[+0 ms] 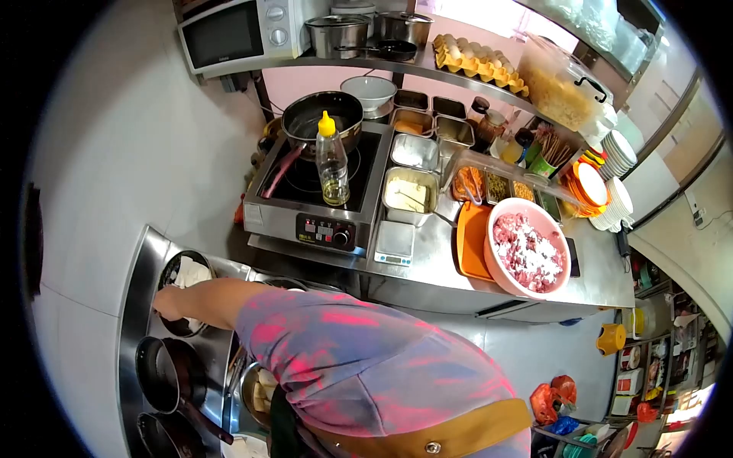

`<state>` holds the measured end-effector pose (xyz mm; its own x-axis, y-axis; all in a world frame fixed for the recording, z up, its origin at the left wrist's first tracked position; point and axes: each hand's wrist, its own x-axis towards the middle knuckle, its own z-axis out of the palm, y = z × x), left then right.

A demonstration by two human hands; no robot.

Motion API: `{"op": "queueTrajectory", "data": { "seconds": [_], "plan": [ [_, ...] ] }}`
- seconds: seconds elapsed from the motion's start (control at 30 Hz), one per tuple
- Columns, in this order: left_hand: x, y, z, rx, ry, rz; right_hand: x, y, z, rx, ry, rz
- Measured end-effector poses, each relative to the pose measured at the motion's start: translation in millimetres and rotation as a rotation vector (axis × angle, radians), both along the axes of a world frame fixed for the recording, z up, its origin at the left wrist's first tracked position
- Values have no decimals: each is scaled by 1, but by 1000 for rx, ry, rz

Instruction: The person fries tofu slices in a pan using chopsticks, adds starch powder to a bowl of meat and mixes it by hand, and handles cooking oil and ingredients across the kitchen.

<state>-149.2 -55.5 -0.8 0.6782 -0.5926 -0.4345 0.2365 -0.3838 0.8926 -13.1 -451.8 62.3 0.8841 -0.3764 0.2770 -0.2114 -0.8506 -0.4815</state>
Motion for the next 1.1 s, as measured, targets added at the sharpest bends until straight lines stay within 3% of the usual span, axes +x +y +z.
{"op": "queueTrajectory", "data": {
  "seconds": [0.13,0.17,0.23,0.27,0.3,0.37,0.4,0.47,0.5,0.57,0.63,0.7,0.77,0.9,1.07,1.1],
  "plan": [
    [4,3,24,-193,465,188,30,-19,-36,123,-159,31],
    [2,10,29,-225,468,216,41,-29,-62,-221,-442,88],
    [9,24,12,-93,-281,-169,28,-38,-55,-325,-261,61],
    [11,30,3,-20,-661,-235,11,-32,-33,133,-293,49],
    [8,20,30,112,-734,-324,-8,-25,-8,581,-398,-8],
    [5,19,38,29,-817,-345,-37,5,48,569,-207,-120],
    [6,18,37,45,-767,-328,-23,2,39,581,-241,-48],
    [3,24,38,38,-753,-310,3,2,18,323,-273,23],
    [1,27,33,11,-787,-275,-2,18,38,293,-180,31],
    [-2,33,36,36,-740,-236,15,16,25,2,-112,26],
    [-4,40,39,36,-708,-186,19,17,21,-59,-77,11],
    [-7,47,37,37,-690,-150,21,15,11,-43,-47,39],
    [-8,52,33,36,-680,-129,17,16,10,165,-31,39],
    [-10,54,28,49,-678,-144,16,7,5,234,-159,-48],
    [-6,43,34,47,-709,-199,22,10,-17,379,-274,45],
    [-6,41,34,50,-709,-212,16,25,-7,334,-196,43]
  ]
}}
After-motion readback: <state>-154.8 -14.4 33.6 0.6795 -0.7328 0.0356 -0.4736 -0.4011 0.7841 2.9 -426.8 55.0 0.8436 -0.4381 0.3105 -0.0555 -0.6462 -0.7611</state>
